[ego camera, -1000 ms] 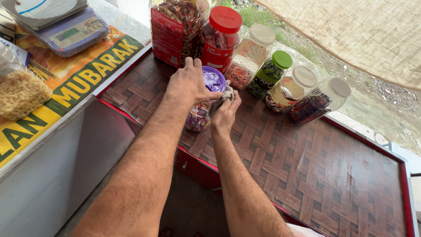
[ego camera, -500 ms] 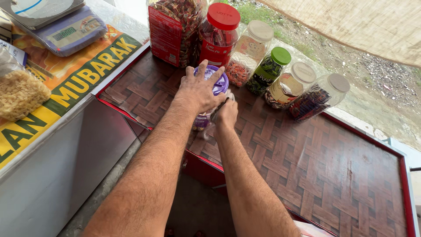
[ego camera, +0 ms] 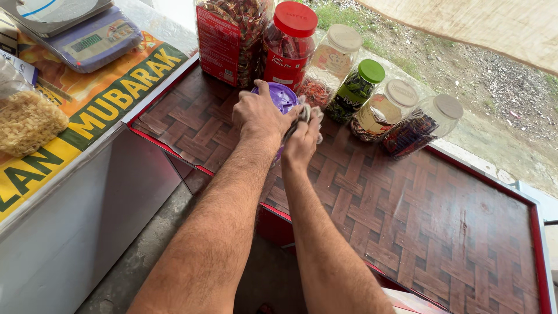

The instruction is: The person wipes various jars and containers using a cloth, moving several items across a counter surface.

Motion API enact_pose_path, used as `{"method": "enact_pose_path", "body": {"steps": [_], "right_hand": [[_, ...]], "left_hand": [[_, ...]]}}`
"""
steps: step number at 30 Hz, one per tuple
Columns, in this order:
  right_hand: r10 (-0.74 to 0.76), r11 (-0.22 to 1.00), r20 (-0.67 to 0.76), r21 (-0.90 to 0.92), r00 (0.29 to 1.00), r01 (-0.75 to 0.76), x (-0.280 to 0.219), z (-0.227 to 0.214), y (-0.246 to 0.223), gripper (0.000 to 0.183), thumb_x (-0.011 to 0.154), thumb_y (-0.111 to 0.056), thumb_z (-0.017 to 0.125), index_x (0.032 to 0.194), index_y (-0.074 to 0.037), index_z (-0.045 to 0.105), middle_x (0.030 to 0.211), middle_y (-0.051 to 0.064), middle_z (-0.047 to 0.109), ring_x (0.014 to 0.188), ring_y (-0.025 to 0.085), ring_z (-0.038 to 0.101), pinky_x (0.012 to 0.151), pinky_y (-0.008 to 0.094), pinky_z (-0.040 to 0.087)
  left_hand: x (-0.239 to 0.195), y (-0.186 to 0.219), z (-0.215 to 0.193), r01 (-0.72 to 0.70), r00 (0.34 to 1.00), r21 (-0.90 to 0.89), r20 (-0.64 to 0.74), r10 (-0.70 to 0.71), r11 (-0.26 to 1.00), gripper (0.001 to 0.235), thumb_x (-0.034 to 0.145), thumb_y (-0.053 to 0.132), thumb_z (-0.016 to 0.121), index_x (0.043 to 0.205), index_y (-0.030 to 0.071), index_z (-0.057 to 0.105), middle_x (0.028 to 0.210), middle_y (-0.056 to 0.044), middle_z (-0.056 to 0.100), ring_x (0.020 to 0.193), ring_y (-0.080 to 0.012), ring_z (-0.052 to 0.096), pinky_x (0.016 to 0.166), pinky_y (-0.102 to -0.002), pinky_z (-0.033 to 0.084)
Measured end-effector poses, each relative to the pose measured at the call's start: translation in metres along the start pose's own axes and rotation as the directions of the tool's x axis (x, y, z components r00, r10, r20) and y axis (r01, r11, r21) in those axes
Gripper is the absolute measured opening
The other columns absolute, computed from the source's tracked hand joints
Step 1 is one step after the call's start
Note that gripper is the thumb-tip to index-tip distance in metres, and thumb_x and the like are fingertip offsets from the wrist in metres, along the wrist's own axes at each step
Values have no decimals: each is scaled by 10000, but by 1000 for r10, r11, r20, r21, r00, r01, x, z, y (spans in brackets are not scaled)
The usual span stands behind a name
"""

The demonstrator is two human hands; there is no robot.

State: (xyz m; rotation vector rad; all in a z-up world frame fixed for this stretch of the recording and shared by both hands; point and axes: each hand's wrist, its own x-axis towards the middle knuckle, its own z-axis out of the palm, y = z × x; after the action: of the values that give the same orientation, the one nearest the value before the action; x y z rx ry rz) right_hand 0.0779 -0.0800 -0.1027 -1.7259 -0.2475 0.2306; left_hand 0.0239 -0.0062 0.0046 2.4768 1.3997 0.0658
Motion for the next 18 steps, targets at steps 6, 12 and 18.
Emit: {"method": "enact_pose_path", "body": {"steps": [6, 12, 18], "right_hand": [[416, 893, 280, 58, 865, -447, -16, 2, 42, 498, 1033, -285, 370, 1433, -27, 516, 1388, 204, 634, 1278, 351, 642, 1049, 502, 543], [-142, 980, -140, -159, 980, 119, -30, 22, 14, 545, 1016, -248, 362, 1521, -70, 466, 1446, 169, 528, 1334, 330, 527, 1115, 492, 407], [504, 760, 324, 276, 801, -589, -65, 28, 6, 582, 963, -342, 618, 1469, -126, 428, 1411, 109, 556, 1303, 275, 593, 1067, 485, 529]], "left_hand": [[6, -7, 22, -86, 981, 436, -120, 153, 896, 1280, 815, 1046, 426, 1559, 8, 352, 1455, -170, 410, 1472, -372, 418, 1132, -623, 459], [13, -35, 30, -381, 923, -74, -83, 375, 922, 866, 935, 720, 548, 1645, 361, 207, 1672, -170, 176, 1436, -433, 374, 1095, -582, 467], [-1, -22, 23, -276, 961, 17, -20, 276, 961, 1087, 806, 740, 691, 1624, 245, 173, 1601, -235, 193, 1374, -459, 408, 946, -531, 586]]}}
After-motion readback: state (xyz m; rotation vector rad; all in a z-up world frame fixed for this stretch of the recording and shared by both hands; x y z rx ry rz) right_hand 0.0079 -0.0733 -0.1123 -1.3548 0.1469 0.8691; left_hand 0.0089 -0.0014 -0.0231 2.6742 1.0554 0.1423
